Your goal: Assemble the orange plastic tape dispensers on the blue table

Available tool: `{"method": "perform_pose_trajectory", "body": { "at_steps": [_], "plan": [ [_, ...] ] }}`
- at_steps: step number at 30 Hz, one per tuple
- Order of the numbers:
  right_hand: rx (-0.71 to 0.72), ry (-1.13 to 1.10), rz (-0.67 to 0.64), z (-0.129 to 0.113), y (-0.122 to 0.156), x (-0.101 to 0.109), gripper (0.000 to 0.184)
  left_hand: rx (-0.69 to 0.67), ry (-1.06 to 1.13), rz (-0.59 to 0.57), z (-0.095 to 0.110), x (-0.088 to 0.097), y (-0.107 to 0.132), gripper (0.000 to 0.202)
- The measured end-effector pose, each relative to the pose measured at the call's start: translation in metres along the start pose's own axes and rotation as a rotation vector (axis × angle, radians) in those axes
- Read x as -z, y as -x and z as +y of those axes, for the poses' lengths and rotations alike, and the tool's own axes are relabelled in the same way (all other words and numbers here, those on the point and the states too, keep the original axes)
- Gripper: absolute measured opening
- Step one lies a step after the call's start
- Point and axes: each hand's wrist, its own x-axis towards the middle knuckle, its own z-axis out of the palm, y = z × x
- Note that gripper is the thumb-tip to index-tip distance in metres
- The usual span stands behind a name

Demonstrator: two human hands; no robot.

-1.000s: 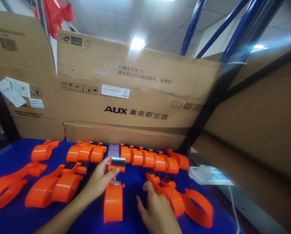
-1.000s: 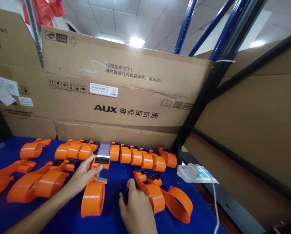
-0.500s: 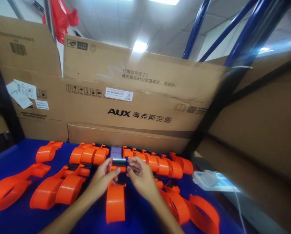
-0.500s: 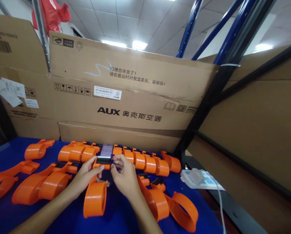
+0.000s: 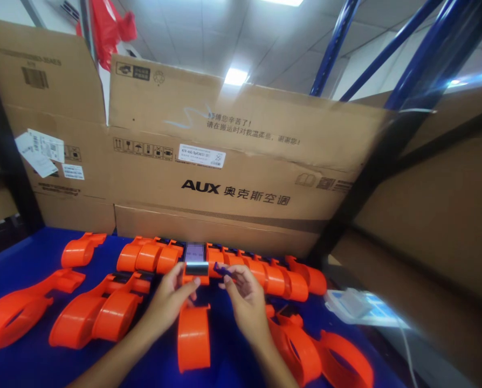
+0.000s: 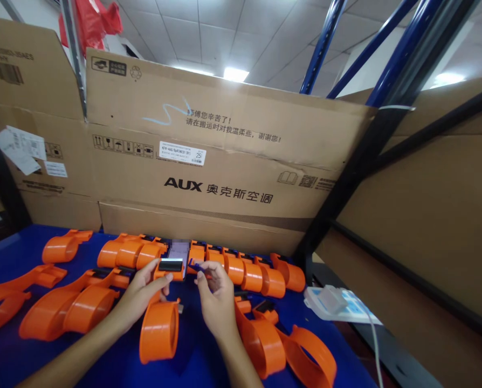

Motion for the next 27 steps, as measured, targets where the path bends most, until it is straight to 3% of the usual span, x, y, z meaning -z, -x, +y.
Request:
{"method": "perform_pose_trajectory", "body": {
  "at_steps": [6,11,19,25,27],
  "plan": [
    [0.154,0.202,0.011,0.000,0.001,0.004,0.018,0.002,0.032,0.010,-0.001,-0.003,0.003,0.044],
    [0.077,0.121,-0.014,0.006,0.005,0.000,0.018,0.018,0.099,0.021,0.001,-0.010,0.010,0.055],
    [-0.004,-0.023,0.010,-0.005,0.009,-0.006,0.022,0.027,0.120,-0.014,0.005,-0.013,0.012,0.051],
    [-0.057,-0.189,0.086,0.000,0.007,-0.009,0.046,0.031,0.083,0.017,-0.001,-0.010,0.010,0.057],
    [-0.090,-0.156,0.042,0.001,0.008,-0.007,0.036,0.031,0.059,0.024,-0.005,-0.008,0.008,0.059]
  ]
}}
